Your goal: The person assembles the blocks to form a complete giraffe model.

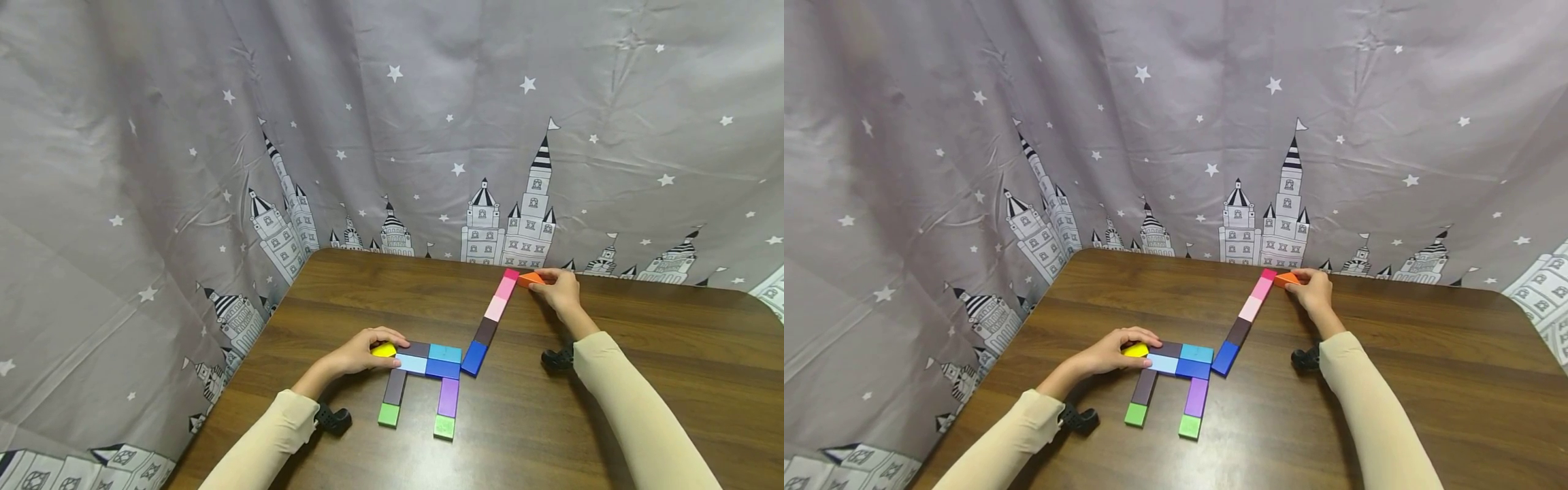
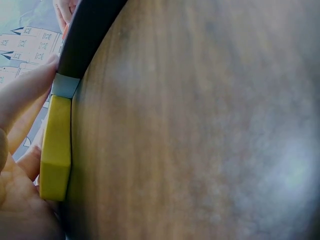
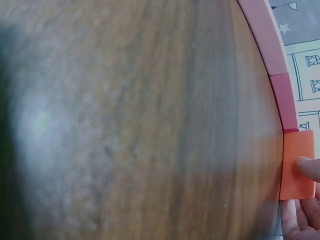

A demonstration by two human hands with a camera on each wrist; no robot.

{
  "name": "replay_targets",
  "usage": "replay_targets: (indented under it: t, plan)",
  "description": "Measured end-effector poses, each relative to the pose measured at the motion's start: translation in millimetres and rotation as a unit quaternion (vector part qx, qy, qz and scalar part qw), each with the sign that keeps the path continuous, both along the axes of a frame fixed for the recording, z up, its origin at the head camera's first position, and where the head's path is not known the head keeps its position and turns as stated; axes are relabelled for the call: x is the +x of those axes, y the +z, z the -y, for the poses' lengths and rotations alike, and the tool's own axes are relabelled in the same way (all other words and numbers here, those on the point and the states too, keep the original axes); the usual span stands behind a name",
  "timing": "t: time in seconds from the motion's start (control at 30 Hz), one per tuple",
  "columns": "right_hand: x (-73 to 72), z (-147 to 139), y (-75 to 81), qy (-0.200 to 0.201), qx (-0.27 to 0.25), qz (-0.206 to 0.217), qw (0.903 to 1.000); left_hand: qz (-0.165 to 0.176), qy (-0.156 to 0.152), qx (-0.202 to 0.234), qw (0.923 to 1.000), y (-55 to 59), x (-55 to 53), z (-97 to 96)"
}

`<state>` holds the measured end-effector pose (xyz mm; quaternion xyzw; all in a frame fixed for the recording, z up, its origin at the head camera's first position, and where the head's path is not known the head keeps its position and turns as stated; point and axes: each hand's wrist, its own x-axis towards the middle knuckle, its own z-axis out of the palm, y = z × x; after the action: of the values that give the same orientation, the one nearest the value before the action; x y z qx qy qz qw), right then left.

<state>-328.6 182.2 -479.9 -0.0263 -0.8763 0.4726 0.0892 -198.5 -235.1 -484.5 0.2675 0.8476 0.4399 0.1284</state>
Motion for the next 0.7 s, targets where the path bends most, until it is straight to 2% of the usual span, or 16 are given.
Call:
replay_targets:
  t: [0.3, 0.53, 0.6, 0.7]
  plan:
    - [3.1, -2.8, 0.0, -0.001, -0.003, 0.006, 1.0000, -0.003, -0.002, 0.000, 1.0000, -1.6, -1.4, -0.7]
    - [5.5, -14.4, 6.0, 0.007, -0.065, 0.001, 0.9978, -0.002, -0.008, 0.000, 1.0000, 1.2, -3.4, -0.6]
    - [8.7, -19.8, 10.0, -0.001, -0.060, -0.006, 0.9982, 0.002, -0.009, 0.000, 1.0000, 2.2, -4.5, 0.2]
    - [15.7, -30.1, 17.0, -0.005, -0.026, -0.023, 0.9994, 0.006, -0.007, -0.005, 0.9999, 3.5, -7.2, 2.1]
